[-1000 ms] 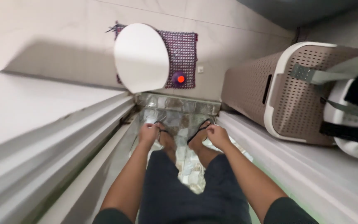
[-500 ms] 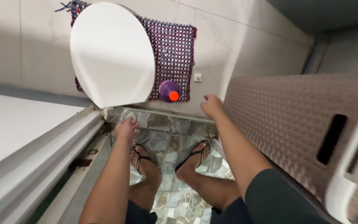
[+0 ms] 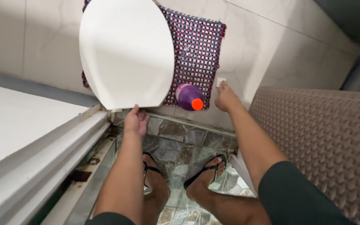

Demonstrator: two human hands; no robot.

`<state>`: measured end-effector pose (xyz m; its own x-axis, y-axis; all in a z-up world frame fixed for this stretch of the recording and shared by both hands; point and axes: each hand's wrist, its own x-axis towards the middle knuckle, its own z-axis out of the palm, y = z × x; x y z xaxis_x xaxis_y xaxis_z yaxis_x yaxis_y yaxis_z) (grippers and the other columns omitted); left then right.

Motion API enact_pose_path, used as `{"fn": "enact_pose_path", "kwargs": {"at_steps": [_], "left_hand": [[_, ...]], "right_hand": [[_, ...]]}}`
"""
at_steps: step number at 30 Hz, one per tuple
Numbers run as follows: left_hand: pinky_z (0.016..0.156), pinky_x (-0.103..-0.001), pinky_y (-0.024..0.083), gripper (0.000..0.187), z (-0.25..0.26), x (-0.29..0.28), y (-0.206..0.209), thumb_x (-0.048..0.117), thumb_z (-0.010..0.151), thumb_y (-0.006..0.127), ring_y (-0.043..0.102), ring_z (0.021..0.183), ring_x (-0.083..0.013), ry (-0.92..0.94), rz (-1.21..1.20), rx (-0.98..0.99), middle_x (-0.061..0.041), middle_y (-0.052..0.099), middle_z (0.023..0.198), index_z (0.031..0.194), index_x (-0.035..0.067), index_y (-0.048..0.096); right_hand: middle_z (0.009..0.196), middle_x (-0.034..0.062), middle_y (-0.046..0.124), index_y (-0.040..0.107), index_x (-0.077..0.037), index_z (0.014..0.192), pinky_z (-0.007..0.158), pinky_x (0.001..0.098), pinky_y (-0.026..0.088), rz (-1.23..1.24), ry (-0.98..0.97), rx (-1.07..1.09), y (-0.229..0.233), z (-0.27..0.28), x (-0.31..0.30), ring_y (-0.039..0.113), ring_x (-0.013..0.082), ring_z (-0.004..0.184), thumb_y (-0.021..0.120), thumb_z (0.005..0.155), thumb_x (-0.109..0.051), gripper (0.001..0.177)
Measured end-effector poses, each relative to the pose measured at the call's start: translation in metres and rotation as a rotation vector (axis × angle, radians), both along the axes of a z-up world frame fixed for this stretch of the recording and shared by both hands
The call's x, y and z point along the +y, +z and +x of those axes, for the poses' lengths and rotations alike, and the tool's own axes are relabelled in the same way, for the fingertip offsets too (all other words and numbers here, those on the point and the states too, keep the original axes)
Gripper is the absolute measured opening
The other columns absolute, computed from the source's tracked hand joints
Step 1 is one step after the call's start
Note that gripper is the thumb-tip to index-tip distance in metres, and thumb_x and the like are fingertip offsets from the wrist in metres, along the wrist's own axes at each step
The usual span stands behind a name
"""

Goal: Cleaning and reassembling a toilet seat and its mounting components.

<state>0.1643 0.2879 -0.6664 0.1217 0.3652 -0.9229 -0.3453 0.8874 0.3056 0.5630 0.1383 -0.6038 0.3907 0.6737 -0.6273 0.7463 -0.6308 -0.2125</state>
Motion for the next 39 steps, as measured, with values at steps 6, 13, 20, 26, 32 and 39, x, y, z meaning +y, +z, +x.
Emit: {"fn": "enact_pose_path", "kwargs": {"at_steps": [6, 13, 20, 26, 32, 39], "left_hand": [[0.115, -0.055, 0.028, 0.055, 0.024, 0.013, 0.001, 0.040, 0.094, 0.063, 0.049, 0.135, -0.0270, 0.024, -0.011, -0.138, -0.003, 0.059, 0.144, 0.141, 0.013, 0.055], [0.109, -0.050, 0.040, 0.060, 0.030, 0.027, 0.019, 0.045, 0.092, 0.067, 0.057, 0.126, -0.0307, 0.128, 0.008, -0.074, -0.008, 0.063, 0.138, 0.141, 0.013, 0.056], [0.104, -0.047, 0.050, 0.054, 0.034, 0.043, 0.045, 0.031, 0.095, 0.067, 0.061, 0.123, -0.0295, 0.134, 0.058, -0.094, -0.011, 0.065, 0.136, 0.141, 0.006, 0.054], [0.098, -0.046, 0.050, 0.052, 0.039, 0.046, 0.071, 0.028, 0.096, 0.065, 0.062, 0.118, -0.0298, 0.139, 0.065, -0.065, -0.013, 0.064, 0.134, 0.140, 0.004, 0.053], [0.096, -0.045, 0.054, 0.049, 0.039, 0.056, 0.099, 0.025, 0.098, 0.066, 0.065, 0.117, -0.0316, 0.120, 0.091, -0.047, -0.017, 0.067, 0.131, 0.139, 0.001, 0.054], [0.088, -0.048, 0.056, 0.047, 0.037, 0.064, 0.171, 0.019, 0.095, 0.066, 0.066, 0.108, -0.0297, 0.074, 0.103, 0.053, -0.014, 0.066, 0.127, 0.136, 0.001, 0.055]], "right_hand": [[0.146, 0.0195, 0.051, 0.061, -0.011, 0.140, 0.112, 0.0434, 0.046, 0.037, -0.071, 0.004, 0.007, -0.014, -0.011, 0.056, 0.0395, 0.131, 0.066, 0.082, -0.013, 0.059], [0.142, 0.0206, 0.043, 0.061, -0.020, 0.138, 0.103, 0.0484, 0.049, -0.034, -0.142, -0.032, 0.003, -0.042, -0.031, 0.058, 0.0426, 0.117, 0.068, 0.079, -0.009, 0.061], [0.150, 0.0263, 0.034, 0.061, -0.024, 0.135, 0.092, 0.0510, 0.052, 0.209, 0.011, -0.250, 0.033, -0.060, -0.002, 0.046, 0.0513, 0.128, 0.069, 0.070, -0.007, 0.068], [0.129, 0.0239, 0.051, 0.056, -0.024, 0.142, 0.093, 0.0552, 0.052, -0.040, -0.236, -0.074, 0.029, -0.062, 0.014, 0.061, 0.0475, 0.112, 0.066, 0.087, -0.015, 0.056], [0.126, 0.0239, 0.054, 0.068, -0.013, 0.116, 0.091, 0.0538, 0.054, -0.141, -0.205, -0.121, 0.007, -0.064, -0.020, 0.064, 0.0466, 0.108, 0.067, 0.087, -0.011, 0.029], [0.114, 0.0236, 0.063, 0.069, -0.012, 0.121, 0.089, 0.0475, 0.054, 0.070, -0.387, -0.067, 0.073, -0.075, -0.082, 0.064, 0.0410, 0.103, 0.089, 0.062, -0.020, 0.063]]}}
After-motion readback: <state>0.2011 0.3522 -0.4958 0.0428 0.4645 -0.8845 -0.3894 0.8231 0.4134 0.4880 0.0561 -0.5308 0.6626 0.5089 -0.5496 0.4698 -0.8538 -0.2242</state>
